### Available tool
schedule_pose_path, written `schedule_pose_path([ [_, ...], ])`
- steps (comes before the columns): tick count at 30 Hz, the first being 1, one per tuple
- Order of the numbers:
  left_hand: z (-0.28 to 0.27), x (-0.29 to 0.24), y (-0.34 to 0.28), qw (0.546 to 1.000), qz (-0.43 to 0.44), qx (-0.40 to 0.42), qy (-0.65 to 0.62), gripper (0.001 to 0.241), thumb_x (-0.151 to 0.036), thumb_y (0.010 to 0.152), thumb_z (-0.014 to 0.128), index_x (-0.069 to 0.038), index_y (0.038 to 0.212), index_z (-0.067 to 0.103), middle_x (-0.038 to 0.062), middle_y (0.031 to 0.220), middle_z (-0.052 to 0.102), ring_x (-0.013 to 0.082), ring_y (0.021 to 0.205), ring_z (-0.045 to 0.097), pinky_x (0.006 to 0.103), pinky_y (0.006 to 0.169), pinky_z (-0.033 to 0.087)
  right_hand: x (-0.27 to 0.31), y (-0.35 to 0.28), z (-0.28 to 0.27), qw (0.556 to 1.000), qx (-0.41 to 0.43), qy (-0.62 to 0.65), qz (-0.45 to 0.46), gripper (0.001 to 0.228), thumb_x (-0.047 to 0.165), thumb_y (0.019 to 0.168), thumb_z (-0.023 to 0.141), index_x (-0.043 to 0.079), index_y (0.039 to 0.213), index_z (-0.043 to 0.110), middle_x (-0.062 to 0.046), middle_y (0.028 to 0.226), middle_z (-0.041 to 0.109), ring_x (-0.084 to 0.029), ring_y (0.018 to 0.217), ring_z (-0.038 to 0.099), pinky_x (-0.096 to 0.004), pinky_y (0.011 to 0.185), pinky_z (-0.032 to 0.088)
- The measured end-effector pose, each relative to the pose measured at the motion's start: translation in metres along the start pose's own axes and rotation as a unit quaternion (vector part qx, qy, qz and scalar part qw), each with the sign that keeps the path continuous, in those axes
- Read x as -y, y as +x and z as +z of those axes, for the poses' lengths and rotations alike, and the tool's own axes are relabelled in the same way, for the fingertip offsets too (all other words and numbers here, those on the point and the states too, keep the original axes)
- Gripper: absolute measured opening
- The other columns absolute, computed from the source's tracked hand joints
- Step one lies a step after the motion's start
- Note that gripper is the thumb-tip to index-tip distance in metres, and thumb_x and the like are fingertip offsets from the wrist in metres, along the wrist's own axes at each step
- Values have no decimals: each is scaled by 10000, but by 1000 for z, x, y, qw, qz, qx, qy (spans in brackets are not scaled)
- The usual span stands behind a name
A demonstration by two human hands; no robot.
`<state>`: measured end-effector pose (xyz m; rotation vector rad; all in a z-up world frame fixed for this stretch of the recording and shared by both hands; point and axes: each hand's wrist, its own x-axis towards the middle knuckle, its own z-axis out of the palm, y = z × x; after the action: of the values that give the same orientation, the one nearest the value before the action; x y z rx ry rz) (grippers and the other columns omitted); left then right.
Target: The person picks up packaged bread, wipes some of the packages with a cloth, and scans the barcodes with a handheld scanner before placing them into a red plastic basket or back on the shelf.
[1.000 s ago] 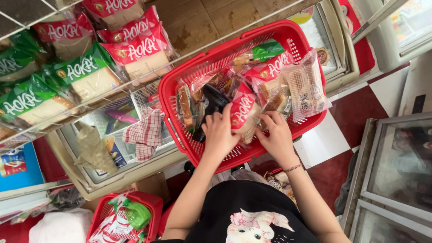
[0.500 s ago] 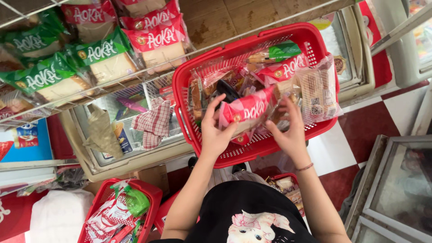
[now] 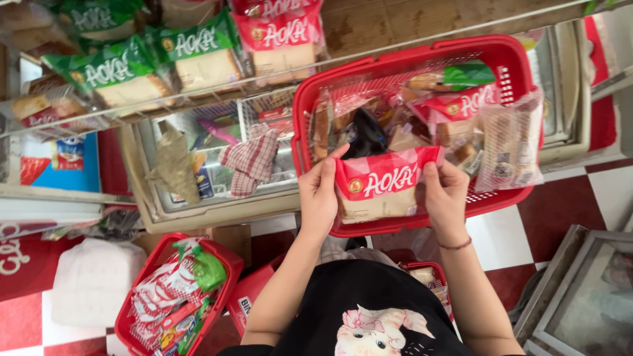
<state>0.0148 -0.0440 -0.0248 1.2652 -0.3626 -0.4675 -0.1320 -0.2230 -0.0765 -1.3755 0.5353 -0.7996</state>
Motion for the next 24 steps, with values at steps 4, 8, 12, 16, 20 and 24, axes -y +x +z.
schedule_pose_path([
  [4, -14, -1, -7, 997, 33, -40, 63, 293, -139, 1083, 578, 41, 1255, 733, 12, 984, 713, 5, 841, 578, 184, 744, 477, 2, 4, 5, 999, 8, -1, 45, 195, 117, 1105, 609, -24, 1038, 726, 24, 920, 720, -9, 790, 604, -181, 703, 492],
  [8, -23, 7, -1, 997, 51, -61, 8, 158, -81, 1014, 672, 61, 1081, 693, 56, 937, 752, 31, 828, 644, 195, 704, 504, 2, 4, 17, 999, 10, 5, 35, 193, 119, 1110, 607, -28, 1072, 726, 21, 952, 732, -6, 810, 608, -177, 733, 497],
  [12, -39, 16, 4, 986, 104, -124, -26, 138, -108, 1074, 623, -7, 997, 570, 25, 863, 682, 30, 766, 598, 202, 676, 470, 5, 4, 36, 997, -9, -1, 74, 250, 218, 1054, 640, -3, 1167, 672, 2, 1049, 687, -50, 906, 579, -226, 797, 470],
  [16, -51, 21, 9, 969, 104, -198, -103, 150, -152, 1097, 591, -42, 1016, 528, 18, 854, 657, 41, 758, 584, 218, 683, 487, 14, 1, 59, 973, 60, 209, 77, 585, 419, 930, 708, 38, 1343, 544, -46, 1275, 610, -148, 1145, 561, -332, 976, 463],
  [20, -71, 17, 8, 931, 47, -246, -264, 138, -192, 1051, 554, -76, 996, 505, 23, 842, 674, 74, 696, 612, 244, 601, 486, 6, -22, 96, 903, 202, 375, 56, 965, 620, 807, 777, 78, 1519, 416, -94, 1502, 533, -245, 1385, 542, -437, 1155, 457],
  [24, -90, 22, -4, 948, 28, -196, -249, 163, -171, 1132, 555, -54, 1025, 513, 73, 900, 617, 122, 733, 543, 254, 621, 439, -15, -37, 131, 922, 75, 356, 135, 750, 455, 969, 726, 71, 1533, 417, -101, 1482, 549, -303, 1385, 516, -510, 1180, 419],
])
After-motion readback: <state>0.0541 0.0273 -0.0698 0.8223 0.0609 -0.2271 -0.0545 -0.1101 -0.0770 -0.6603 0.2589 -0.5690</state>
